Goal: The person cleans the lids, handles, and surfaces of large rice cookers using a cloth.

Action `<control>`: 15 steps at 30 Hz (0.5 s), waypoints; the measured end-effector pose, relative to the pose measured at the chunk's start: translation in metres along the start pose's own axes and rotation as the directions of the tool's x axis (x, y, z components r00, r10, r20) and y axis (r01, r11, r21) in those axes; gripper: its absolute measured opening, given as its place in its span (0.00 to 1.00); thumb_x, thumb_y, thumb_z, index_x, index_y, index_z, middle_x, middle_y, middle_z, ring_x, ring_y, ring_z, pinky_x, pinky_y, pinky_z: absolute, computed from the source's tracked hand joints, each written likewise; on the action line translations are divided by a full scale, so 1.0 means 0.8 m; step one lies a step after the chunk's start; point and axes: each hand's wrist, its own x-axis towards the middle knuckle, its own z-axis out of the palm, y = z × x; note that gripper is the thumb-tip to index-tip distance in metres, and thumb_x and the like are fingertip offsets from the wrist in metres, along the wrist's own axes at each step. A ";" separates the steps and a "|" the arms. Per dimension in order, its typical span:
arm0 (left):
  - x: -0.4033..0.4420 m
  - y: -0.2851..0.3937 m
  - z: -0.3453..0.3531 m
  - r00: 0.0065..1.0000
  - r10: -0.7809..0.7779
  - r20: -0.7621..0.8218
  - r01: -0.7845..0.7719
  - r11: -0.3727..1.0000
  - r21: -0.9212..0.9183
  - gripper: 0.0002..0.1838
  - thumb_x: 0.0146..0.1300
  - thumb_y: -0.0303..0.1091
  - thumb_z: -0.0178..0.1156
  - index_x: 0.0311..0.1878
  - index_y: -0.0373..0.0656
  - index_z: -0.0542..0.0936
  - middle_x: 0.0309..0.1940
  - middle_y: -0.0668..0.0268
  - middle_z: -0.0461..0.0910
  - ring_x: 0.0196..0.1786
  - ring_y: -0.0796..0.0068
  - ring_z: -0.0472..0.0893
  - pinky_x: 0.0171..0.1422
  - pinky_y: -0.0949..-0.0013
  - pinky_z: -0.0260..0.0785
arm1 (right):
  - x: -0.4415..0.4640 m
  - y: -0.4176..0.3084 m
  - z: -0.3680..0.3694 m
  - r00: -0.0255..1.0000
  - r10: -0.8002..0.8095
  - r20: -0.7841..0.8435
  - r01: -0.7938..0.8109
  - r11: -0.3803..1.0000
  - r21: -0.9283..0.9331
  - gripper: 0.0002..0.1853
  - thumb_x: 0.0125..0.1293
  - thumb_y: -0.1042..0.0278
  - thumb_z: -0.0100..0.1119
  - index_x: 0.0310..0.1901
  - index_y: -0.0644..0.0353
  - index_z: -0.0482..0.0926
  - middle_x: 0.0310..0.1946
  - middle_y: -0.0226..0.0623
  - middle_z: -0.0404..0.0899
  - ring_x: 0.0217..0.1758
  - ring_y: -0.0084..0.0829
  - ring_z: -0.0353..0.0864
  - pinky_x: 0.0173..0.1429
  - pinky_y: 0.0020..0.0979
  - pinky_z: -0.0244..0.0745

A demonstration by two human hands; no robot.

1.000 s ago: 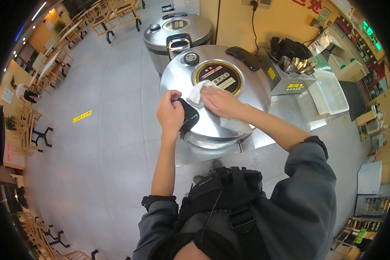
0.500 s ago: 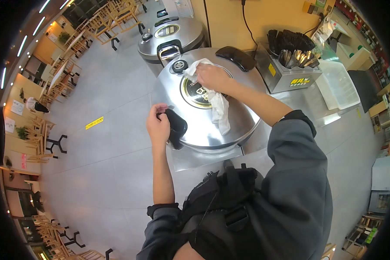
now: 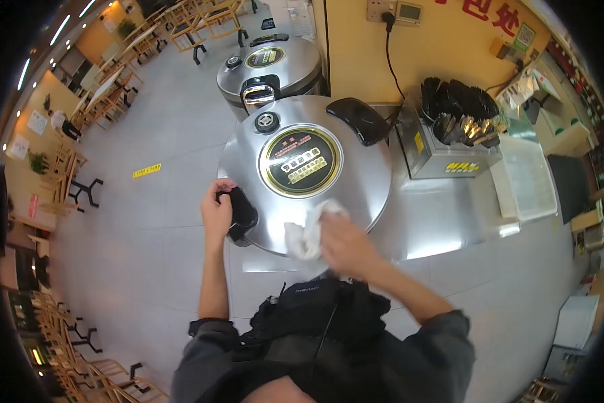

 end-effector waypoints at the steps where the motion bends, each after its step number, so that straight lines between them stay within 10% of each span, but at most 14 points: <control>1: -0.002 0.000 -0.001 1.000 -0.006 0.029 0.006 1.000 0.016 0.17 0.58 0.16 0.44 0.44 0.35 0.81 0.38 0.62 0.85 0.43 0.71 0.82 0.53 0.69 0.74 | 0.001 -0.011 0.000 0.999 -0.025 0.026 0.024 0.998 0.064 0.18 0.57 0.69 0.64 0.48 0.69 0.80 0.56 0.52 0.80 0.65 0.48 0.76 0.71 0.45 0.71; 15: 0.000 0.013 -0.006 0.987 0.152 0.048 -0.151 0.988 -0.012 0.15 0.53 0.17 0.51 0.37 0.43 0.84 0.34 0.61 0.85 0.41 0.61 0.84 0.49 0.60 0.75 | 0.021 -0.032 0.054 0.959 0.220 -0.176 -0.200 0.972 0.125 0.22 0.52 0.82 0.67 0.52 0.65 0.83 0.48 0.47 0.85 0.56 0.42 0.85 0.63 0.40 0.78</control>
